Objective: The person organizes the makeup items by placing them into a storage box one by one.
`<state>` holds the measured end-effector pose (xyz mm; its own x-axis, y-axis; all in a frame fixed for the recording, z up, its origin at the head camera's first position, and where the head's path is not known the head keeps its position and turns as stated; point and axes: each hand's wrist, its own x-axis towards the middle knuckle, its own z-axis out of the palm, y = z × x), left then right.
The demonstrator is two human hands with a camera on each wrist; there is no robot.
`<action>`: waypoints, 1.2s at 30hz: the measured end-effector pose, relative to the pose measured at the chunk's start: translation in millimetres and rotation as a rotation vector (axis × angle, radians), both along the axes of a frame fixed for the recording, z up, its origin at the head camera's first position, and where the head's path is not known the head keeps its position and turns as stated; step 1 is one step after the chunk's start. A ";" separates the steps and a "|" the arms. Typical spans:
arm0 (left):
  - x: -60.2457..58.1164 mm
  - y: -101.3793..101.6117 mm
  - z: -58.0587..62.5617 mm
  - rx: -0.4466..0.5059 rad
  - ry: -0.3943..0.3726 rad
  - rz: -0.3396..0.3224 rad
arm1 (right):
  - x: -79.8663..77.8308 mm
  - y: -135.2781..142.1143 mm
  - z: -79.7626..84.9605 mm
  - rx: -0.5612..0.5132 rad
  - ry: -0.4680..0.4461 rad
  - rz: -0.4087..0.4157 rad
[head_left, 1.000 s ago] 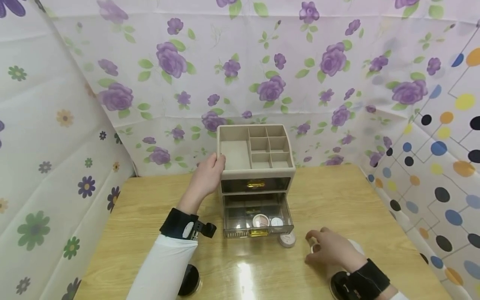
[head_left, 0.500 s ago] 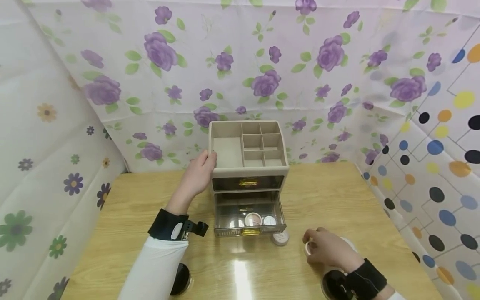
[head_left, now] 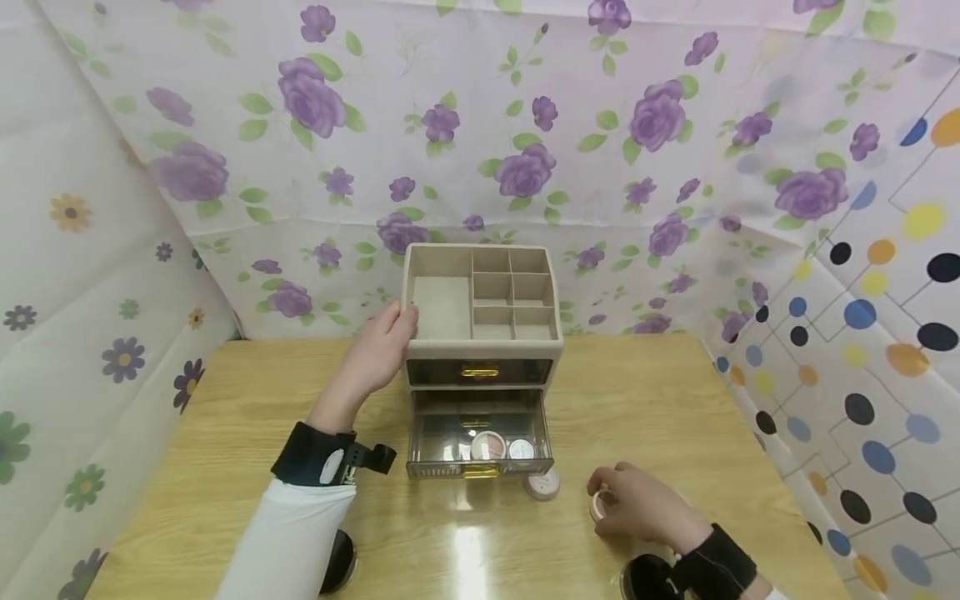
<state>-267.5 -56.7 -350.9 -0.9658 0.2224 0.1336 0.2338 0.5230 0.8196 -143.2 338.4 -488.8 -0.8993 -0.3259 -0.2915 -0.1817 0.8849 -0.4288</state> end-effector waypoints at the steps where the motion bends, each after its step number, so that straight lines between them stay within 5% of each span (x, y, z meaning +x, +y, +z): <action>1: 0.6 -0.8 0.1 -0.003 0.000 0.000 | -0.3 -0.2 0.8 -0.011 -0.003 0.003; 13: -5.3 -1.4 0.9 -0.025 -0.006 -0.014 | -2.5 3.1 20.2 -0.087 0.120 -0.014; 21: -0.7 1.5 1.4 -0.001 -0.009 -0.003 | 2.3 -2.8 63.2 -0.246 0.197 -0.059; 27: -0.3 1.9 0.8 0.011 -0.027 0.032 | 2.4 -26.0 95.7 -0.314 0.251 -0.050; 36: -0.4 4.5 -2.9 0.034 -0.044 0.031 | -2.8 -61.7 105.4 -0.378 0.331 0.030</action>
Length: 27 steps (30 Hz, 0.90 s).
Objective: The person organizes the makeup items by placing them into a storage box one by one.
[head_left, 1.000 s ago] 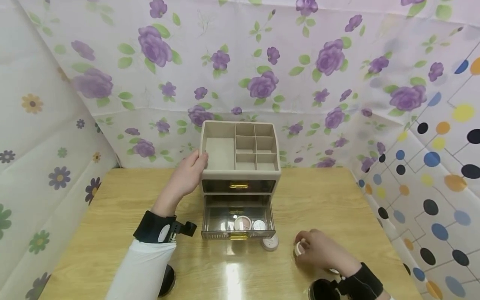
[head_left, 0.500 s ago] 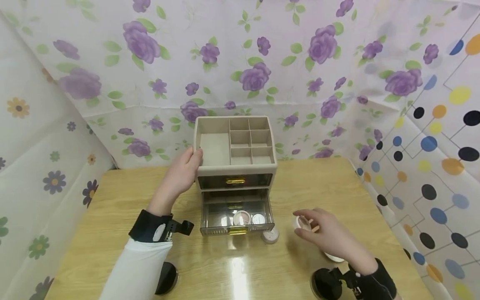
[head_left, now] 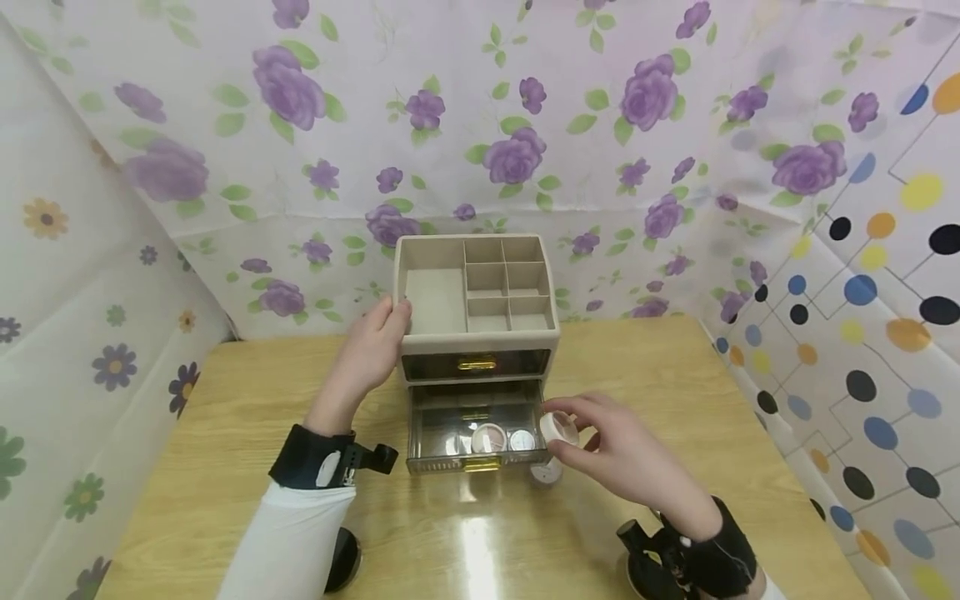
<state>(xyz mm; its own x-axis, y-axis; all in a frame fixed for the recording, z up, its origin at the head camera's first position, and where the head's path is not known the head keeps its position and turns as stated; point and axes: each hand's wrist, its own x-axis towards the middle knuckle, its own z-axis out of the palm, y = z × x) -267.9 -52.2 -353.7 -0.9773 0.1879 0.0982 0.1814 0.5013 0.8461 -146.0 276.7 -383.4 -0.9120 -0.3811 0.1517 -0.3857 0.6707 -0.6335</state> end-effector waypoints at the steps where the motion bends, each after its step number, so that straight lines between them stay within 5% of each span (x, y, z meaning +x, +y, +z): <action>1: 0.6 0.4 -0.4 -0.005 0.001 0.003 | -0.6 -2.1 -0.5 -0.002 -0.002 0.004; 16: 4.5 1.8 -3.5 -0.023 0.038 0.039 | -13.8 -40.2 -10.5 -0.022 0.094 0.106; 27: 1.1 -0.6 0.1 -0.040 0.048 0.034 | -42.5 -77.8 -12.4 0.050 0.036 0.245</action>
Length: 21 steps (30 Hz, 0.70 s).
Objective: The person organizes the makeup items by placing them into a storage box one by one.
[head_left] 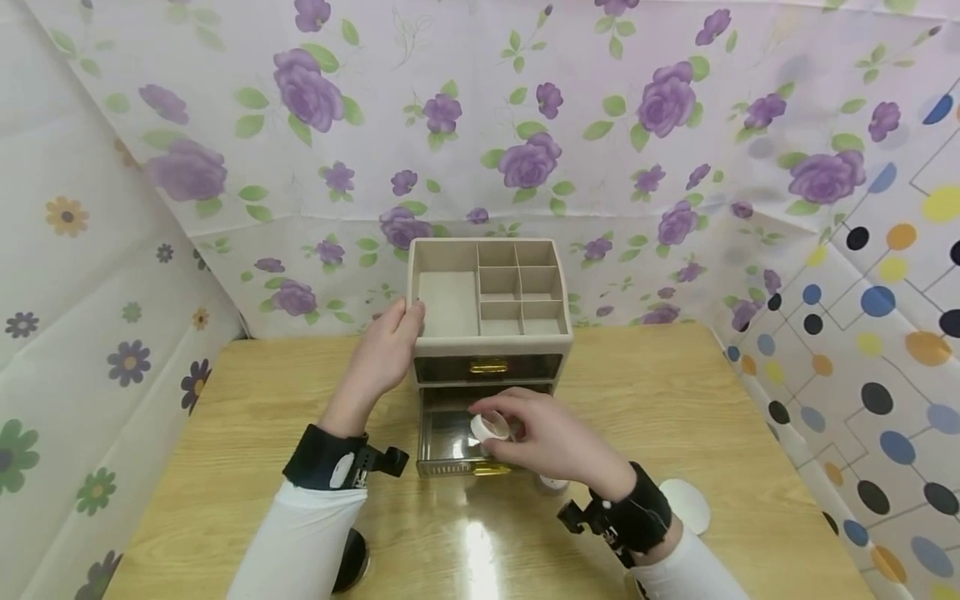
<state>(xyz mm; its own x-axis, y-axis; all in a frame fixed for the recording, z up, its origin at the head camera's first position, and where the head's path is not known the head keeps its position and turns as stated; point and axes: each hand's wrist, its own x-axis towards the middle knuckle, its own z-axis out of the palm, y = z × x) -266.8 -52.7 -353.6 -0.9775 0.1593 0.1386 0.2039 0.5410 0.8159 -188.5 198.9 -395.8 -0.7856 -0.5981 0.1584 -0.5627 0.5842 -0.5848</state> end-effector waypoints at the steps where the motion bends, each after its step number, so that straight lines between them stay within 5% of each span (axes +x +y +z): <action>1: 0.0 -0.1 0.1 0.002 -0.003 0.002 | -2.6 -1.9 -0.9 0.005 -0.012 0.009; 21: 0.6 -1.7 3.6 0.003 -0.047 -0.005 | -36.3 -34.8 -18.2 0.116 -0.087 0.126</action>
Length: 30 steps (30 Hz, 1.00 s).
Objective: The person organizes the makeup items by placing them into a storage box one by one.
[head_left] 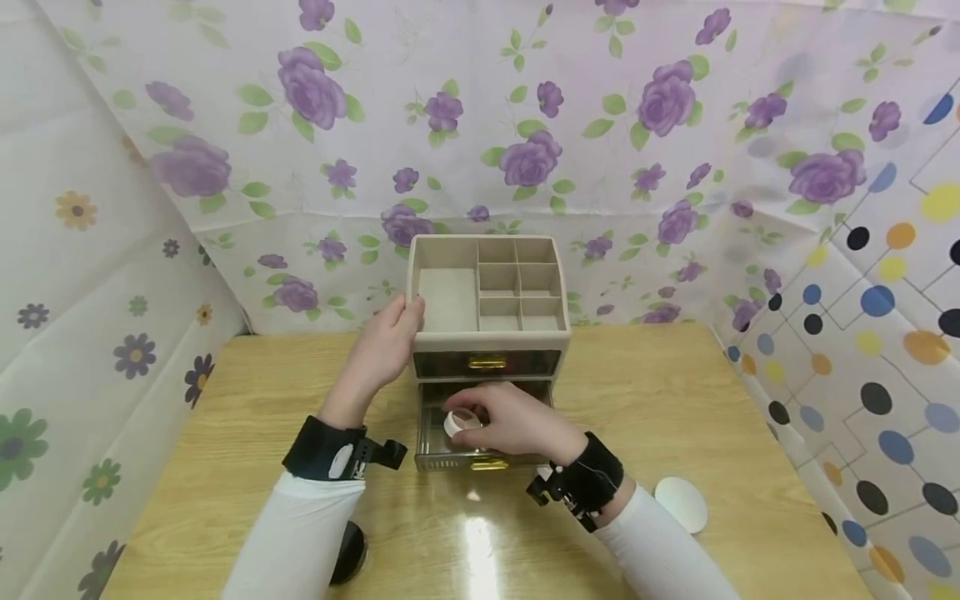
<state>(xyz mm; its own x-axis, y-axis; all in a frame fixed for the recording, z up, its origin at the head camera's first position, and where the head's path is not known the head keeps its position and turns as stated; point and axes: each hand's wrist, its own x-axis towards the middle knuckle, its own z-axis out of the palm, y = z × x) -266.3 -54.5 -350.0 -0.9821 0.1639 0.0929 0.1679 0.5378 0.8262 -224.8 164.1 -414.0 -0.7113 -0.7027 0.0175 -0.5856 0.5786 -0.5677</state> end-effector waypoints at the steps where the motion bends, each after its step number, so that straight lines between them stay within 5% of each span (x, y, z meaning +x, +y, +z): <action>1: -0.1 -0.1 -0.1 0.001 -0.004 -0.002 | -0.3 -1.2 -0.4 0.002 -0.003 0.004; 12: -0.4 0.1 0.5 -0.008 0.020 -0.003 | -1.1 -4.4 -4.2 0.106 0.019 0.016; 30: 1.2 0.0 0.5 -0.003 0.024 0.010 | 6.5 2.2 1.2 0.029 -0.088 -0.031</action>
